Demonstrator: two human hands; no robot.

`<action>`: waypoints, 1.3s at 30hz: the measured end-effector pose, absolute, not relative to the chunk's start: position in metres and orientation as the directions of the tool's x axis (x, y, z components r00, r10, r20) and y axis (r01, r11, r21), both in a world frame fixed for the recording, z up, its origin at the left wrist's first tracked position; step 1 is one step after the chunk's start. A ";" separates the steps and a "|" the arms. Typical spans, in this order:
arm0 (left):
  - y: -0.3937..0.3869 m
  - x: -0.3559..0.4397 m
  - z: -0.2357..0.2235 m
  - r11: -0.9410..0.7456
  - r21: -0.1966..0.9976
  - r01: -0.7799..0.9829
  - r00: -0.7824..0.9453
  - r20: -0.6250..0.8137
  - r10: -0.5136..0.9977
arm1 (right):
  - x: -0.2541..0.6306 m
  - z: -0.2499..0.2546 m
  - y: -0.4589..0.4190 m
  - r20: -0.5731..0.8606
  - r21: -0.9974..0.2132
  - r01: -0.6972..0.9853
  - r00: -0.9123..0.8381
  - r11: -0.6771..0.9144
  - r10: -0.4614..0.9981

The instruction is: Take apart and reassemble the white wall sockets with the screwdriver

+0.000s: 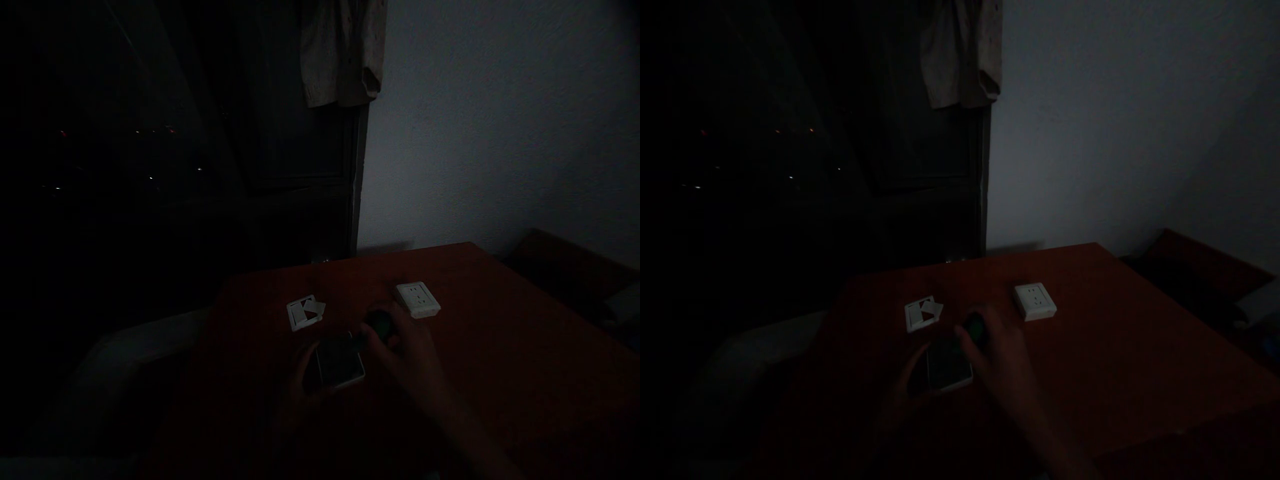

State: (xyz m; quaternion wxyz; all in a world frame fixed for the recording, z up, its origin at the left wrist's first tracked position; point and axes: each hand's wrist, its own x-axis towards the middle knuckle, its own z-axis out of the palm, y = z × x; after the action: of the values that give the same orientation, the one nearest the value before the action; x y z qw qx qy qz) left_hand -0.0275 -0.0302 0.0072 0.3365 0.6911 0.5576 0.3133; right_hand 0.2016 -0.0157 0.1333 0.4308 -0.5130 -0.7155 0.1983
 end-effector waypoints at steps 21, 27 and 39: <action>-0.030 -0.027 -0.004 -0.203 0.769 0.606 0.196 0.102 0.975 | 0.179 0.134 -0.002 0.500 -0.636 0.549 -0.243 0.543 0.831; -0.033 -0.025 0.006 -0.170 0.781 0.600 0.193 0.065 0.979 | 0.178 0.133 -0.003 0.493 -0.632 0.555 -0.250 0.541 0.833; -0.032 -0.027 -0.001 -0.198 0.734 0.649 0.182 0.102 0.978 | 0.171 0.142 -0.001 0.435 -0.458 0.720 -0.331 0.522 0.837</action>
State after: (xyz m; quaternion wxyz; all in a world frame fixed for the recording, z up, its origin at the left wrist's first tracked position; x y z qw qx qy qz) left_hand -0.0269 -0.0315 -0.0009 0.2800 0.7161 0.5682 0.2934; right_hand 0.1710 -0.0013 0.1418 0.3225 -0.4801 -0.8107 0.0912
